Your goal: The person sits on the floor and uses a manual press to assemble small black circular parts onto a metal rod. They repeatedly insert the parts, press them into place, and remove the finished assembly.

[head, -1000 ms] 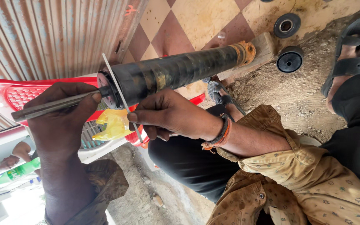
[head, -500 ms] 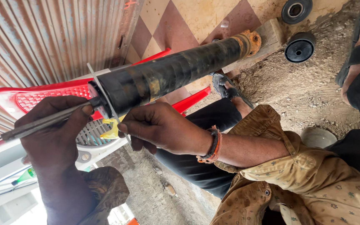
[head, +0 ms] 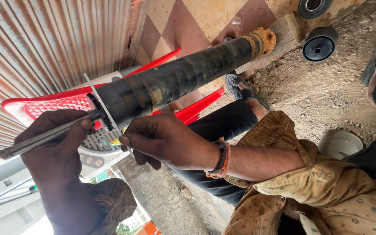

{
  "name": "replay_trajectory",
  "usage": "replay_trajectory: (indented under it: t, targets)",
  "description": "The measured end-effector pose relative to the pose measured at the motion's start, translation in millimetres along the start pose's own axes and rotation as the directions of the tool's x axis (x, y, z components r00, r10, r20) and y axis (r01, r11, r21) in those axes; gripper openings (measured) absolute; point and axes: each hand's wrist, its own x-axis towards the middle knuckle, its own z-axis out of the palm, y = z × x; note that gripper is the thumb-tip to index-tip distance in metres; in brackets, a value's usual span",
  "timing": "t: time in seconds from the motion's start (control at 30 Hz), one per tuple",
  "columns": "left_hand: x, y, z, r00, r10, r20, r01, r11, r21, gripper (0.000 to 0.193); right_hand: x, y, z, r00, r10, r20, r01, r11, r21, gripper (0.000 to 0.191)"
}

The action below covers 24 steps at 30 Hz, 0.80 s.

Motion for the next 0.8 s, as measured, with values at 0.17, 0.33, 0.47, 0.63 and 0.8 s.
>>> replay_trajectory:
  t: [0.17,0.33,0.47,0.63,0.8]
  targets:
    - [-0.2,-1.1,0.1,1.0,-0.017,-0.008,0.016,0.999,-0.034,0.015,0.4,0.1,-0.2,0.999,0.04,0.014,-0.041,0.998,0.041,0.025]
    - [-0.9,-5.7,-0.9,1.0,-0.008,0.006,0.009,0.997,-0.075,0.016,-0.6,0.2,-0.4,0.998,0.069,0.006,-0.069,0.996,0.053,0.025]
    - [-0.9,-7.2,-0.9,1.0,-0.018,0.007,0.019,0.997,-0.073,0.017,-0.3,0.7,-0.5,0.998,0.064,0.006,-0.065,0.993,0.094,0.024]
    - [-1.5,-6.5,-2.0,1.0,-0.02,0.019,0.021,0.996,-0.086,0.018,1.1,0.9,-0.8,0.997,0.077,-0.001,-0.076,0.993,0.093,0.024]
    - [-1.1,-7.8,-2.5,1.0,-0.021,0.017,0.023,0.993,-0.113,0.02,1.0,0.0,-1.4,0.997,0.075,0.011,-0.075,0.991,0.111,0.025]
